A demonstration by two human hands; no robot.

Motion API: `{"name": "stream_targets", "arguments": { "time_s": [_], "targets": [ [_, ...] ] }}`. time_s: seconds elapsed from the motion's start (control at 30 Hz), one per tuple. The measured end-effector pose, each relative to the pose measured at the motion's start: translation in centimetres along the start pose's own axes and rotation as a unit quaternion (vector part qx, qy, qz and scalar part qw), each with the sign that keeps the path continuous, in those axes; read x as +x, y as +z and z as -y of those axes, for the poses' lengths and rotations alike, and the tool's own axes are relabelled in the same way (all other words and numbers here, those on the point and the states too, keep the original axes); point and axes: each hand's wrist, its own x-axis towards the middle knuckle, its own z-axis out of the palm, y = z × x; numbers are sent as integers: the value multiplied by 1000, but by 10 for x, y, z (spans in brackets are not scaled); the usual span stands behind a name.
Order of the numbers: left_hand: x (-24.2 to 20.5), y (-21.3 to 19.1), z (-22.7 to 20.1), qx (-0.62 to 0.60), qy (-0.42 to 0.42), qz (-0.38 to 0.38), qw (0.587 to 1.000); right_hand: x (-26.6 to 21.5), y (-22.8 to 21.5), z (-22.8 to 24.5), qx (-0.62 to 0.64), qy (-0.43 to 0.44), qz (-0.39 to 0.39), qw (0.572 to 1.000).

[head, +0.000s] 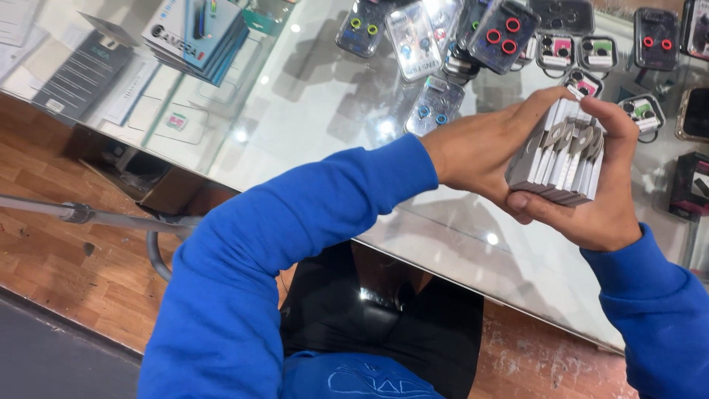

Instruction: Stacking and aligning small accessory boxes on a glass counter in a retail environment.

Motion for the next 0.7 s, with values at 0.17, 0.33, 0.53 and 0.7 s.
{"name": "stream_targets", "arguments": {
  "time_s": [0.17, 0.33, 0.53, 0.7],
  "targets": [
    [5, 3, 7, -35, 24, 14, 999, 4, 1, -2, -19, -54, -21, 998],
    [5, 9, 19, -56, 51, 8, 997, 1, 0, -5, -32, -69, -21, 997],
    [4, -4, 17, -95, 55, -8, 994, -9, -13, -15, -46, -30, -53, 997],
    [6, -11, 27, -47, 37, -16, 998, -26, -40, -65, -48, 63, 104, 991]
  ]
}}
